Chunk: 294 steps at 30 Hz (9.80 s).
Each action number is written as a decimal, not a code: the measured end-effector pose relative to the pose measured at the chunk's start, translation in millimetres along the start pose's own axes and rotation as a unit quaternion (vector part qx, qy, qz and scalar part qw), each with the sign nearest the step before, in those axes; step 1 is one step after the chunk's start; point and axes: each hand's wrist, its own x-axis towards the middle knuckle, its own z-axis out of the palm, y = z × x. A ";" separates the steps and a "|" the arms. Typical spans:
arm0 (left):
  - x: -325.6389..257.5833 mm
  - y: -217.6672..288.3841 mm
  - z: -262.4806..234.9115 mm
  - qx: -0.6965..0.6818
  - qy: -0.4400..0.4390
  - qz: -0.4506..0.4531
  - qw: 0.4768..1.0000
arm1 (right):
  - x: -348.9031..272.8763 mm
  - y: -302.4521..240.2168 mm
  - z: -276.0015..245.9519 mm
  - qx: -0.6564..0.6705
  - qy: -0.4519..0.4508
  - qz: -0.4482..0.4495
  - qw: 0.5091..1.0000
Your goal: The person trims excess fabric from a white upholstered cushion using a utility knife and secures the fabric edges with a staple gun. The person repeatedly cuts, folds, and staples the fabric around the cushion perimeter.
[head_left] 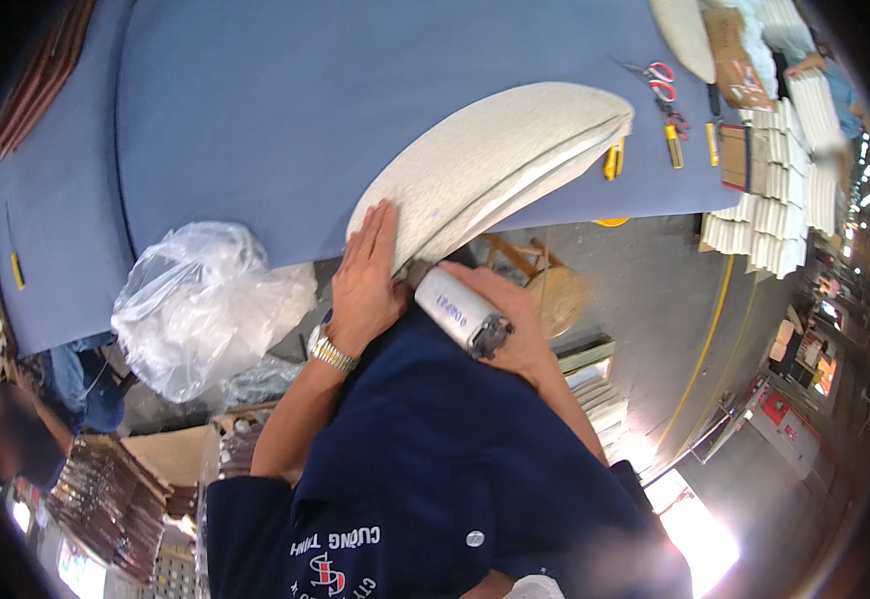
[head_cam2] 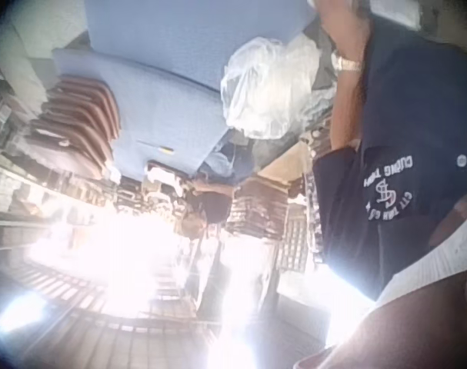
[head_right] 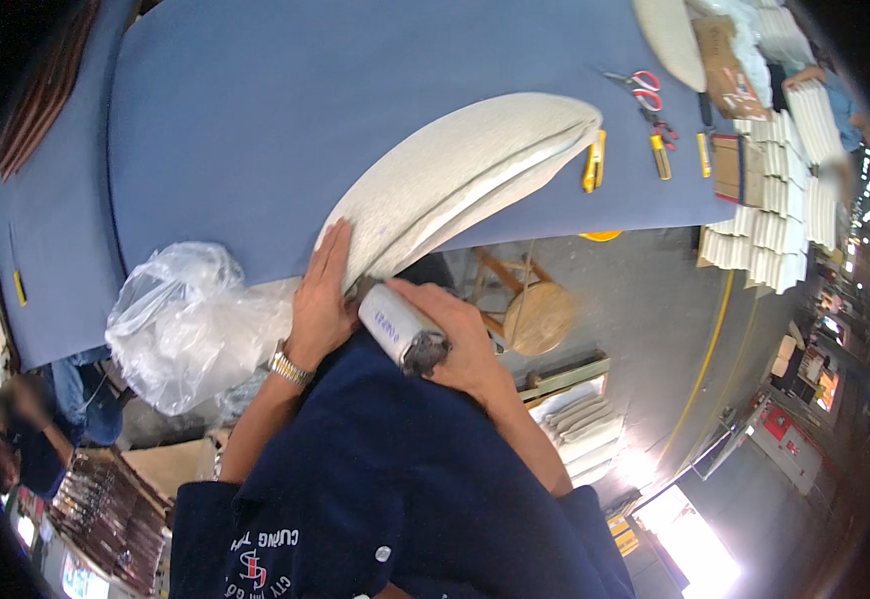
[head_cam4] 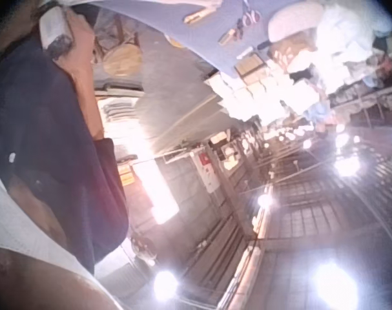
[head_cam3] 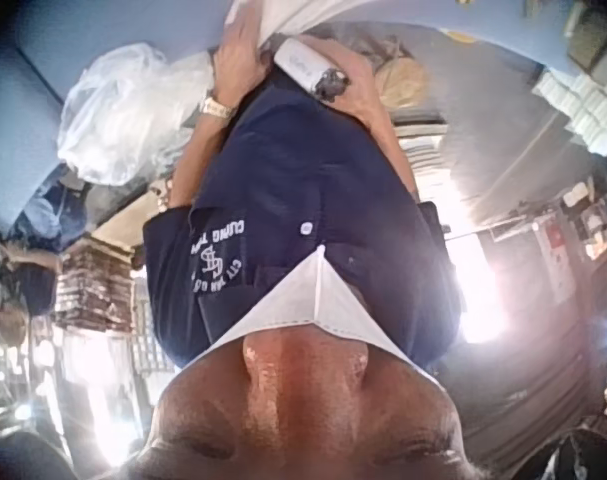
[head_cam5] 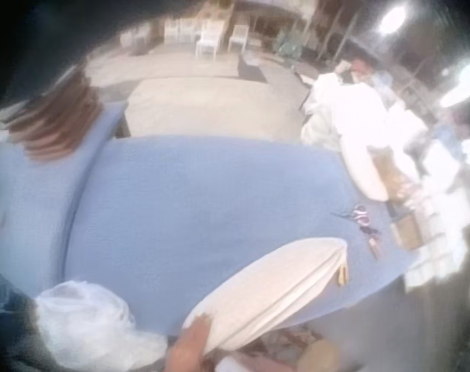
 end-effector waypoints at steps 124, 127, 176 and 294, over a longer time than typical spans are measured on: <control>319.6 25.8 -38.3 -0.299 0.539 -0.098 0.781 | 342.7 -14.3 -147.6 -0.047 0.028 -0.332 0.942; 320.1 23.6 -38.0 -0.290 0.544 -0.093 0.782 | 338.1 -15.6 -147.2 -0.043 0.031 -0.333 0.942; 251.4 94.1 -30.2 0.020 0.391 -0.138 0.910 | 233.9 12.8 -158.3 -0.016 0.045 -0.284 0.958; 130.4 127.8 55.1 -0.121 0.228 -0.131 0.957 | 7.0 77.1 -145.8 -0.057 0.080 -0.236 0.967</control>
